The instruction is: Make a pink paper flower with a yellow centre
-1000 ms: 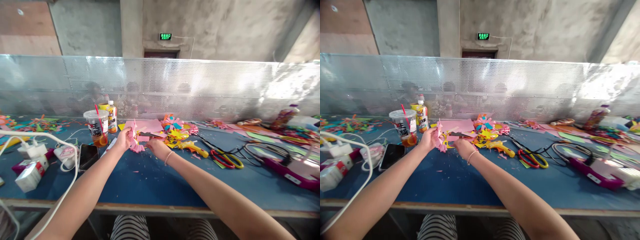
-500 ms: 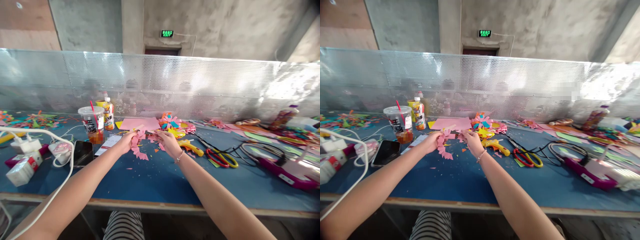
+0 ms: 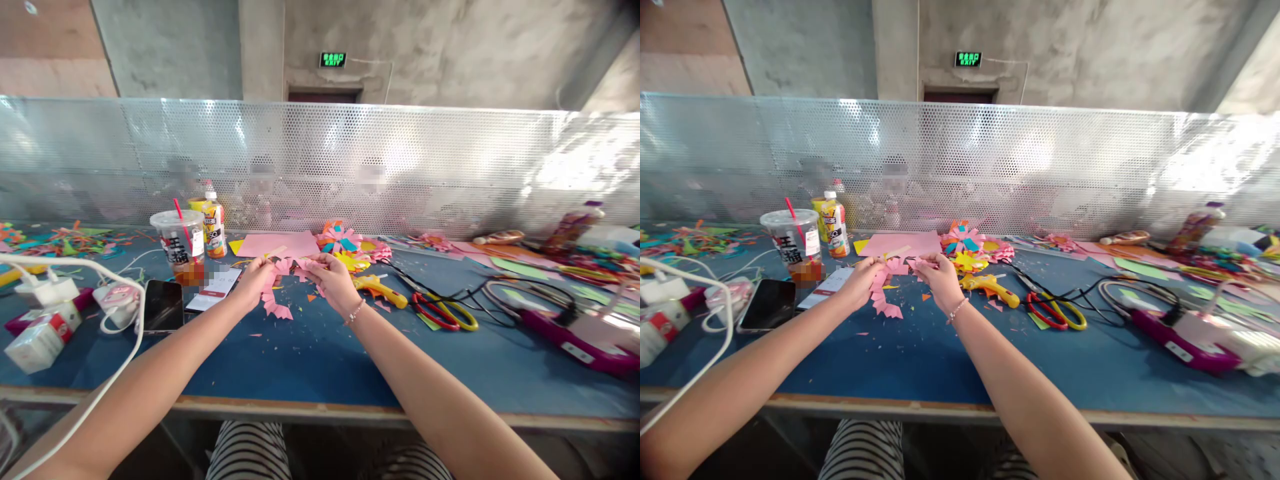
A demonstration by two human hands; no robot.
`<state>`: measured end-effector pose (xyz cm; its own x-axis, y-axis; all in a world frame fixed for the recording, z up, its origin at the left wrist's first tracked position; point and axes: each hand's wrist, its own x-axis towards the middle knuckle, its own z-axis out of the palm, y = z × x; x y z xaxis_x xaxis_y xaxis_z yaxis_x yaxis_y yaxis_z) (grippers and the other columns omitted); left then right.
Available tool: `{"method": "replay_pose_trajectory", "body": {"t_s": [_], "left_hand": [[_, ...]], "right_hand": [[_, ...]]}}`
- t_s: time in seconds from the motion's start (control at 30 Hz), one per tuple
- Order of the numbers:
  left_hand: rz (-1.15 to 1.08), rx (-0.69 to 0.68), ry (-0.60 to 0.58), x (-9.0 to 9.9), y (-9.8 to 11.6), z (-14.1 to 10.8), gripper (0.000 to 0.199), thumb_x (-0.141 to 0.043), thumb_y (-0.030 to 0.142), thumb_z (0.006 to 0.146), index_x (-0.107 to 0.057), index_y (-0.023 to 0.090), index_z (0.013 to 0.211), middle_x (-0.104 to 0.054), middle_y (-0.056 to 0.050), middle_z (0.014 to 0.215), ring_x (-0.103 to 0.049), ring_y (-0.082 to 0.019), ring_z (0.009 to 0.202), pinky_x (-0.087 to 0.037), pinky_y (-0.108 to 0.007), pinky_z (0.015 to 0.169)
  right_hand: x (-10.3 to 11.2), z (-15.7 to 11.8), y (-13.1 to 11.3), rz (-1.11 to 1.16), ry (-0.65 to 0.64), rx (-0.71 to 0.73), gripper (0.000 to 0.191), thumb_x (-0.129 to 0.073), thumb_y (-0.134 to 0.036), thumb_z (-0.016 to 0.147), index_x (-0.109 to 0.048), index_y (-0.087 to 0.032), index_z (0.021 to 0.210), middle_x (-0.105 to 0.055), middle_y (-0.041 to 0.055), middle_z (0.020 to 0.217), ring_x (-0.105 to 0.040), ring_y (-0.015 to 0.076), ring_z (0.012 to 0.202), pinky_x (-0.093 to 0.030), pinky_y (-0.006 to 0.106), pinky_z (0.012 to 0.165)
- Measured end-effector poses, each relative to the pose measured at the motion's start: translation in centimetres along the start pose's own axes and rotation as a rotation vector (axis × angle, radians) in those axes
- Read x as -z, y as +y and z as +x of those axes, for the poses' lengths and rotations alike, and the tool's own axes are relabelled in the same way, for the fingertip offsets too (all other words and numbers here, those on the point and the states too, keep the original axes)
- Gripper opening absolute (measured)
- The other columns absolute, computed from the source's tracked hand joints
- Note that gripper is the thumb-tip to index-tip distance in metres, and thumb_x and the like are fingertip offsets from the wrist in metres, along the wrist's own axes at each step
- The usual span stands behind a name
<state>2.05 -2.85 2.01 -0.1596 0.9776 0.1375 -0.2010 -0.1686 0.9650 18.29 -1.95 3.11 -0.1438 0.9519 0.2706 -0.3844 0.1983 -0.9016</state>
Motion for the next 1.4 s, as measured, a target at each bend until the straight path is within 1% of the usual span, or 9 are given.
{"method": "replay_pose_trajectory", "body": {"t_s": [0.1,0.2,0.27,0.43,0.53,0.67,0.83,1.1,1.4], "left_hand": [[0.04,-0.034,0.041,0.0,0.1,0.1,0.011,-0.055,0.024,0.068,-0.046,0.017,0.068,-0.052,0.003,0.057,-0.052,-0.01,0.048,-0.041,-0.023,0.05],[-0.023,-0.076,-0.036,0.2,-0.1,0.2,0.019,-0.055,0.035,0.071,-0.051,0.017,0.071,-0.053,0.002,0.059,-0.052,-0.01,0.05,-0.041,-0.023,0.051],[-0.005,-0.105,-0.084,0.3,-0.2,0.3,0.021,-0.058,0.037,0.07,-0.055,0.016,0.074,-0.055,0.001,0.063,-0.051,-0.009,0.052,-0.04,-0.022,0.052],[0.135,-0.127,-0.059,0.3,-0.3,0.3,0.018,-0.066,0.029,0.064,-0.059,0.016,0.074,-0.053,0.001,0.062,-0.047,-0.008,0.05,-0.037,-0.021,0.05],[0.134,-0.135,-0.033,0.1,-0.2,0.1,0.016,-0.064,0.028,0.064,-0.058,0.017,0.075,-0.052,0.002,0.062,-0.049,-0.009,0.051,-0.038,-0.022,0.051],[0.136,-0.15,-0.069,-0.1,-0.2,-0.1,0.015,-0.064,0.029,0.065,-0.056,0.017,0.07,-0.053,0.002,0.062,-0.049,-0.009,0.051,-0.038,-0.021,0.051],[0.204,-0.192,-0.138,0.0,-0.5,-0.1,0.021,-0.061,0.037,0.068,-0.058,0.017,0.074,-0.054,0.001,0.063,-0.05,-0.01,0.053,-0.039,-0.022,0.053],[0.276,-0.259,-0.133,-0.1,-0.3,-0.5,0.02,-0.058,0.037,0.069,-0.057,0.017,0.071,-0.05,0.002,0.058,-0.051,-0.011,0.054,-0.039,-0.022,0.053],[0.362,-0.334,-0.15,-0.1,0.1,-0.7,0.019,-0.055,0.035,0.071,-0.053,0.017,0.067,-0.047,0.003,0.055,-0.049,-0.011,0.051,-0.037,-0.022,0.051]], "right_hand": [[0.0,0.0,0.3,-0.025,-0.008,-0.014,0.03,-0.073,-0.028,0.053,-0.054,-0.016,0.072,-0.055,-0.0028,0.069,-0.057,0.0079,0.065,-0.048,0.023,0.066],[0.1,0.0,0.5,-0.133,0.022,0.003,0.03,-0.073,-0.03,0.052,-0.055,-0.016,0.071,-0.05,-0.0058,0.059,-0.047,0.0046,0.052,-0.04,0.018,0.05],[0.1,-0.1,0.6,-0.169,0.036,0.013,0.031,-0.074,-0.031,0.051,-0.056,-0.016,0.072,-0.048,-0.0065,0.057,-0.043,0.0039,0.049,-0.036,0.017,0.046],[-0.3,-0.4,0.4,-0.114,0.005,-0.014,0.033,-0.071,-0.027,0.054,-0.059,-0.017,0.083,-0.051,-0.0051,0.064,-0.049,0.0056,0.058,-0.044,0.021,0.06],[-0.5,-0.6,0.3,-0.092,-0.021,-0.006,0.028,-0.07,-0.025,0.055,-0.056,-0.018,0.078,-0.051,-0.0046,0.065,-0.051,0.0065,0.06,-0.046,0.023,0.065],[-0.6,-0.6,0.3,-0.148,-0.041,0.021,0.026,-0.069,-0.028,0.056,-0.05,-0.018,0.069,-0.053,-0.0035,0.067,-0.052,0.0078,0.059,-0.046,0.025,0.064],[-0.7,-0.5,0.5,-0.276,-0.059,0.105,0.025,-0.068,-0.034,0.058,-0.052,-0.018,0.07,-0.05,-0.003,0.065,-0.051,0.0087,0.059,-0.047,0.025,0.061],[-0.6,-0.4,0.5,-0.372,-0.068,0.175,0.019,-0.064,-0.032,0.062,-0.051,-0.019,0.069,-0.048,-0.0038,0.06,-0.049,0.0093,0.056,-0.046,0.024,0.057],[-0.3,-0.1,0.3,-0.458,-0.074,0.23,0.014,-0.061,-0.029,0.065,-0.053,-0.019,0.071,-0.05,-0.0036,0.058,-0.048,0.0092,0.052,-0.041,0.023,0.052]]}}
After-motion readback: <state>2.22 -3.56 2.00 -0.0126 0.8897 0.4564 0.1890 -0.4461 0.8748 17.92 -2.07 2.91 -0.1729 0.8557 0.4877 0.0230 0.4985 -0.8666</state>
